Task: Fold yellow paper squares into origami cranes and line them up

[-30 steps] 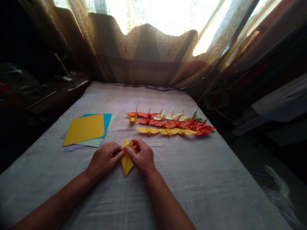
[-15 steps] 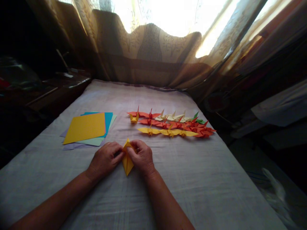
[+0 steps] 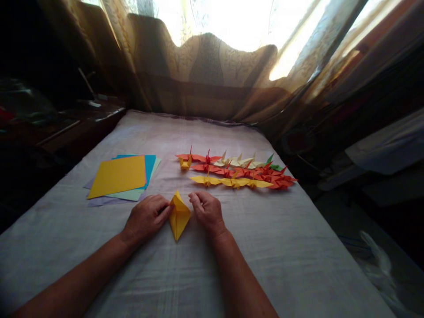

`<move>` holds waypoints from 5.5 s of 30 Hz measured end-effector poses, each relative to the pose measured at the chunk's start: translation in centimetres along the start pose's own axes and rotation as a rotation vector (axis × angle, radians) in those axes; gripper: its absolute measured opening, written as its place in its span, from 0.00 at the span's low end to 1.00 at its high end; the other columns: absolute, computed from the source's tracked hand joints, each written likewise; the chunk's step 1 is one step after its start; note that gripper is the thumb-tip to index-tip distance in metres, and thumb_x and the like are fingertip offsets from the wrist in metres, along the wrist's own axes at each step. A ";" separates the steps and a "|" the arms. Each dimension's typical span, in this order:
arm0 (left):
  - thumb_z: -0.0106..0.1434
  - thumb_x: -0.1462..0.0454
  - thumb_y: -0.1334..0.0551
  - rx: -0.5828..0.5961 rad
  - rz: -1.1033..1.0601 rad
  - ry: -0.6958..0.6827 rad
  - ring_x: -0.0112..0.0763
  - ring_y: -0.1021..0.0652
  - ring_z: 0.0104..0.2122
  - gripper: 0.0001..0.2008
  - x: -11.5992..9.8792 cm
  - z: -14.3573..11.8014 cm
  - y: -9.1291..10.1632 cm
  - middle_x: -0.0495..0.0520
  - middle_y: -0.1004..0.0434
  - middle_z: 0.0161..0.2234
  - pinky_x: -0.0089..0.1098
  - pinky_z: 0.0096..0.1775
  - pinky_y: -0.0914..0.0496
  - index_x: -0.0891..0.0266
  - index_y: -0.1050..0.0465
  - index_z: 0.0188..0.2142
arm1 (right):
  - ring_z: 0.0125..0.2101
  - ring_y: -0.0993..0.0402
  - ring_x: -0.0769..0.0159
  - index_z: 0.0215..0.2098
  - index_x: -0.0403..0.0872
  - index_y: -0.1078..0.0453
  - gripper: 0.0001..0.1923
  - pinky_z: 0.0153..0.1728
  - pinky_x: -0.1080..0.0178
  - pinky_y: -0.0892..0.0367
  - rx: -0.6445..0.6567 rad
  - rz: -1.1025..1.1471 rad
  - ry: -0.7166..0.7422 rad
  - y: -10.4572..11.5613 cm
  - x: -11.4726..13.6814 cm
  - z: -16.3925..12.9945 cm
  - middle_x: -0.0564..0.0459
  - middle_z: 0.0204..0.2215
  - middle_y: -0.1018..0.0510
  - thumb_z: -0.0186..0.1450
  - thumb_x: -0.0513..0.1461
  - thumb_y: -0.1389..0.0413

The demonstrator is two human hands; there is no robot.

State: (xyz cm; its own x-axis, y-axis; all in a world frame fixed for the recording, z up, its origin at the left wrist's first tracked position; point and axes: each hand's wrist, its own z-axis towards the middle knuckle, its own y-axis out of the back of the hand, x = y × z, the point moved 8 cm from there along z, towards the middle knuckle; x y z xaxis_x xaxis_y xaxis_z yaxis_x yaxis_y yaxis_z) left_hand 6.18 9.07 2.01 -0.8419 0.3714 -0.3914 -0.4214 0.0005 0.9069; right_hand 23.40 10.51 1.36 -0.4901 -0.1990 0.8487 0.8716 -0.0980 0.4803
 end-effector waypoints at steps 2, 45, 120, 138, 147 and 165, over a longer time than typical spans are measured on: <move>0.70 0.59 0.45 0.003 0.006 0.007 0.35 0.25 0.35 0.14 0.0 0.1 0.0 0.53 0.22 0.33 0.34 0.38 0.37 0.60 0.26 0.30 | 0.29 0.25 0.65 0.30 0.48 0.24 0.13 0.32 0.66 0.32 0.066 -0.064 -0.030 0.3 -0.5 0.1 0.52 0.27 0.20 0.63 0.46 0.47; 0.66 0.52 0.42 0.089 0.032 0.218 0.31 0.26 0.28 0.17 0.7 1.9 0.3 0.50 0.23 0.29 0.31 0.29 0.44 0.58 0.24 0.28 | 0.27 0.29 0.70 0.33 0.48 0.21 0.13 0.28 0.69 0.41 0.406 -0.187 -0.129 -2.0 0.5 -0.8 0.56 0.26 0.21 0.65 0.45 0.45; 0.67 0.57 0.46 0.085 -0.259 0.137 0.31 0.23 0.29 0.12 1.4 1.9 -0.9 0.47 0.21 0.29 0.27 0.32 0.38 0.57 0.26 0.35 | 0.32 0.24 0.67 0.33 0.52 0.23 0.04 0.33 0.67 0.39 0.220 -0.324 -0.200 -2.3 0.6 -0.4 0.57 0.30 0.18 0.62 0.41 0.41; 0.63 0.56 0.44 0.032 -0.254 0.161 0.28 0.28 0.25 0.12 1.8 2.2 -0.8 0.46 0.27 0.23 0.28 0.29 0.41 0.59 0.29 0.28 | 0.28 0.29 0.69 0.36 0.49 0.27 0.07 0.31 0.67 0.42 0.151 -0.432 -0.140 -2.4 1.2 -0.7 0.57 0.30 0.22 0.60 0.40 0.37; 0.63 0.58 0.44 0.038 -0.217 0.194 0.27 0.30 0.24 0.12 1.7 2.2 -0.6 0.45 0.30 0.22 0.28 0.28 0.44 0.59 0.33 0.26 | 0.29 0.32 0.68 0.32 0.48 0.31 0.08 0.31 0.67 0.45 0.240 -0.497 -0.054 -2.5 1.7 -1.6 0.57 0.29 0.26 0.59 0.41 0.36; 0.64 0.62 0.39 -0.039 -0.222 0.200 0.32 0.22 0.32 0.20 2.4 2.1 -0.8 0.50 0.21 0.37 0.29 0.35 0.31 0.58 0.33 0.56 | 0.35 0.29 0.63 0.31 0.48 0.30 0.06 0.37 0.64 0.39 0.157 -0.634 0.094 -3.2 3.1 -3.5 0.51 0.33 0.25 0.66 0.39 0.42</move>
State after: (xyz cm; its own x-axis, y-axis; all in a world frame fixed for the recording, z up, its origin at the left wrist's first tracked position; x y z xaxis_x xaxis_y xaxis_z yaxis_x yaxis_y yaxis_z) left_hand 5.21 11.87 0.67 -0.7761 0.1755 -0.6057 -0.6118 0.0236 0.7907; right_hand 19.16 6.74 1.69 -0.8986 -0.2344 0.3710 0.3986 -0.0823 0.9134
